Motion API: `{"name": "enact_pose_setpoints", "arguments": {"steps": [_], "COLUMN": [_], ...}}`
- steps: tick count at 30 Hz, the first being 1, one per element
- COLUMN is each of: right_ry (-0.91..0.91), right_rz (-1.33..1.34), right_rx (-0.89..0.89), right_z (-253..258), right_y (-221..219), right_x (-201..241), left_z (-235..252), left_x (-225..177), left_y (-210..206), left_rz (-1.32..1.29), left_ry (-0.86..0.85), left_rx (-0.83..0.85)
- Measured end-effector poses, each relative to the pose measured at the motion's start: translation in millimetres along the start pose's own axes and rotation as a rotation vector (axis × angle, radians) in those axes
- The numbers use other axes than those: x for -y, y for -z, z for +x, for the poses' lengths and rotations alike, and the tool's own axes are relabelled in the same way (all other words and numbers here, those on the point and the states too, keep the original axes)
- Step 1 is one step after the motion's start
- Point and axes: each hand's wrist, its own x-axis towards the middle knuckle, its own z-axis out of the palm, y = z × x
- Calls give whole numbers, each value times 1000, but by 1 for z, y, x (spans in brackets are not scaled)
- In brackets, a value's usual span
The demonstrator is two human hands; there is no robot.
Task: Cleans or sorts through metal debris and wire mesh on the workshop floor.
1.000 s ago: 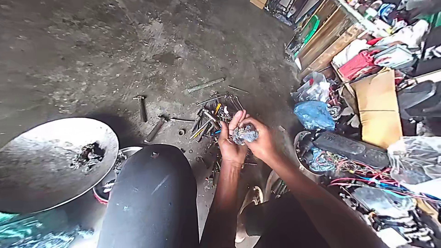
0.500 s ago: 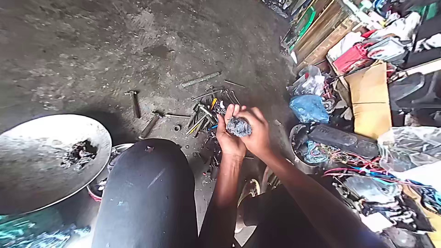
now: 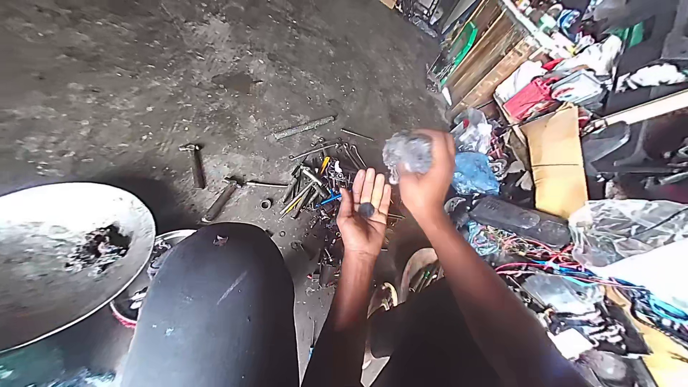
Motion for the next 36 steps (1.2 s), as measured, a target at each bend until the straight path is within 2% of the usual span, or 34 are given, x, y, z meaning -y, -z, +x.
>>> {"name": "enact_pose_setpoints", "arguments": {"steps": [2,5,7,8,10,13,16,18,21,26,29,31,34,36], "right_ry": [-77,-141,-385,-445,-451,-421,-413,-419,-335,-450,-293,-260,-320,-387], "right_rz": [128,438,671,711,666,623,534,490,394,246,162,108,15,21], "right_rx": [23,203,366,458,525,469,493,497,517,513,450,391,326,357], "right_z": [-6,-12,-17,-19,-24,-30,-34,-44,-61,-62,-64,-68,-68,-66], "right_y": [12,27,34,37,40,42,46,40,21,12,13,10,6,6], "right_x": [0,8,14,10,3,-2,4,11,9,1,1,5,13,12], "left_z": [6,12,11,11,10,11,10,9,4,-2,-1,-2,-5,-6], "left_x": [-9,-18,-20,-21,-21,-22,-23,-21,-11,1,7,9,17,19], "left_y": [7,9,8,8,8,7,5,5,2,3,0,-2,-7,-8], "left_rz": [-6,2,24,30,33,82,122,169,238,269,177,213,295,309], "left_ry": [-10,-16,-5,-3,-2,-17,-36,-48,-82,-111,-108,-135,-170,-144], "left_rx": [136,273,322,339,360,361,324,324,306,214,161,140,120,98]}}
